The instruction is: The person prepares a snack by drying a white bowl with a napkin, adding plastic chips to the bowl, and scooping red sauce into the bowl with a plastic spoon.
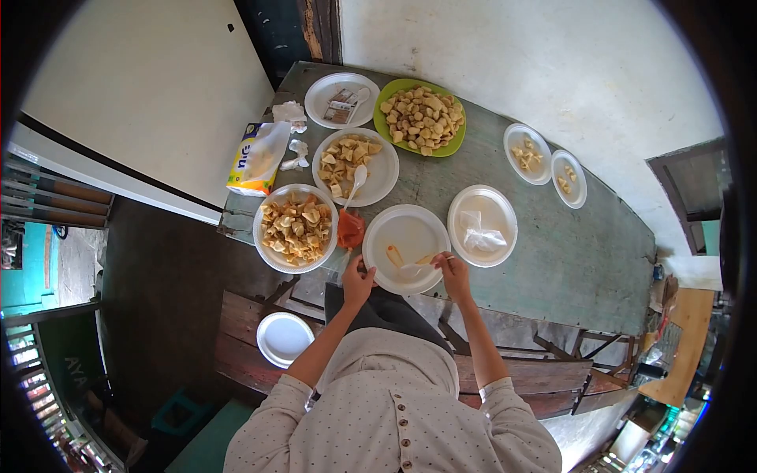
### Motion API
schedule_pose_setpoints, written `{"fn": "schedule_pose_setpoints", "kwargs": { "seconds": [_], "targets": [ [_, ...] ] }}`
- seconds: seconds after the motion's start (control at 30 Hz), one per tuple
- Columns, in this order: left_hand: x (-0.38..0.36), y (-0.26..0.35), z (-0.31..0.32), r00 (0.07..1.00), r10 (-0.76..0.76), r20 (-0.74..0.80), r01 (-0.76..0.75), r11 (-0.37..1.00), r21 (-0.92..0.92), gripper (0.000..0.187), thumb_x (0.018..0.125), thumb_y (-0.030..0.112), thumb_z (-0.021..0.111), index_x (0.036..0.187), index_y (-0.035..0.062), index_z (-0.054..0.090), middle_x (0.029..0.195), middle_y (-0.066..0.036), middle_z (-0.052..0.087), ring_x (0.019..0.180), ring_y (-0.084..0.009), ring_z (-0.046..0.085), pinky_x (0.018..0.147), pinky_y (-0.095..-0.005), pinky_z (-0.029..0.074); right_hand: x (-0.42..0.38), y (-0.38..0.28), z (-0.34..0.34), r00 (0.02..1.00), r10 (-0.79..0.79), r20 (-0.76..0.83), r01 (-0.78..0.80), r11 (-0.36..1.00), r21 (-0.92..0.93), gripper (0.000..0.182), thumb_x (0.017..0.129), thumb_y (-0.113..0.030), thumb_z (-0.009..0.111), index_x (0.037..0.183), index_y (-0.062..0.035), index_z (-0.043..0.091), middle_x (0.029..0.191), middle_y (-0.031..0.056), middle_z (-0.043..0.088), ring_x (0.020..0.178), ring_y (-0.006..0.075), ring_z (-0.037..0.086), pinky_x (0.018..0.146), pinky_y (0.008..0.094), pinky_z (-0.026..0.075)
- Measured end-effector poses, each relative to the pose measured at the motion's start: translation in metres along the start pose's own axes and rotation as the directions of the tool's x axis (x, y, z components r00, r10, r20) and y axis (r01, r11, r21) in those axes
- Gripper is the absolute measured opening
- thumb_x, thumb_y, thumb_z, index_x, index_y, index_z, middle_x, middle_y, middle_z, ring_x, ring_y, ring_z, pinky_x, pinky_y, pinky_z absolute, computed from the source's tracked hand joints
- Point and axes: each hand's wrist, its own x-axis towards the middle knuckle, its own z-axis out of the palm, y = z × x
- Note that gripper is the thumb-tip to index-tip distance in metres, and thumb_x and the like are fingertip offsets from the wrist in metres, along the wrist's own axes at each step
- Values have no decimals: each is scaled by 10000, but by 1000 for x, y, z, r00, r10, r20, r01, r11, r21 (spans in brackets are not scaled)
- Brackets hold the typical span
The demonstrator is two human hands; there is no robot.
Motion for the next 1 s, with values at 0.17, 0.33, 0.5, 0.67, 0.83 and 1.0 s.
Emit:
{"fn": "schedule_pose_setpoints", "kwargs": {
  "seconds": [0.17, 0.33, 0.5, 0.67, 0.83, 1.0],
  "targets": [
    [0, 0, 0, 1000, -6, 8, 6, 1000, 2, 361, 759, -7, 594, 1096, -45, 471, 865, -106, 521, 587, -144, 600, 467, -249, 538, 8, 1, -39, 988, 46, -148, -46, 999, 5, 273, 896, -157, 434, 764, 24, 588, 710, 73, 588, 659, 141, 545, 634, 259, 432],
    [1, -5, 1, 1000, 15, 9, -15, 999, -28, 364, 758, -5, 596, 1097, -44, 469, 865, -107, 523, 590, -152, 605, 467, -253, 541, 6, 0, -28, 989, 17, -145, -17, 1000, -1, 262, 880, -143, 438, 752, 29, 590, 687, 89, 590, 638, 163, 559, 626, 272, 435],
    [2, -6, 1, 1000, 8, 7, -8, 1000, 2, 367, 759, -4, 596, 1099, -43, 467, 865, -106, 520, 588, -155, 608, 466, -254, 540, -1, -15, 6, 1000, 8, -12, -8, 999, 33, 238, 867, -121, 441, 761, 37, 584, 688, 81, 591, 639, 165, 559, 626, 273, 436],
    [0, -2, 0, 1000, 6, 10, -6, 1000, 14, 370, 759, -2, 596, 1104, -39, 466, 862, -110, 526, 584, -155, 610, 465, -254, 537, 1, -1, -6, 1000, 13, -6, -13, 999, 31, 225, 861, -113, 446, 765, 32, 589, 697, 78, 596, 637, 164, 557, 625, 276, 435],
    [1, -4, 0, 1000, 6, 10, -6, 1000, 25, 372, 759, 2, 598, 1106, -35, 468, 865, -109, 524, 585, -156, 610, 464, -258, 537, 8, -4, -41, 991, 88, -104, -87, 996, 13, 281, 912, -153, 410, 772, 23, 579, 727, 44, 579, 678, 108, 521, 651, 244, 427],
    [1, -3, 1, 1000, 12, -5, -12, 1000, 12, 370, 758, 3, 600, 1103, -33, 471, 864, -110, 527, 587, -157, 610, 464, -259, 537, 8, -3, -18, 994, 34, -102, -29, 999, 46, 283, 910, -155, 409, 770, 27, 575, 713, 43, 574, 664, 113, 521, 639, 243, 425]
  ]
}}
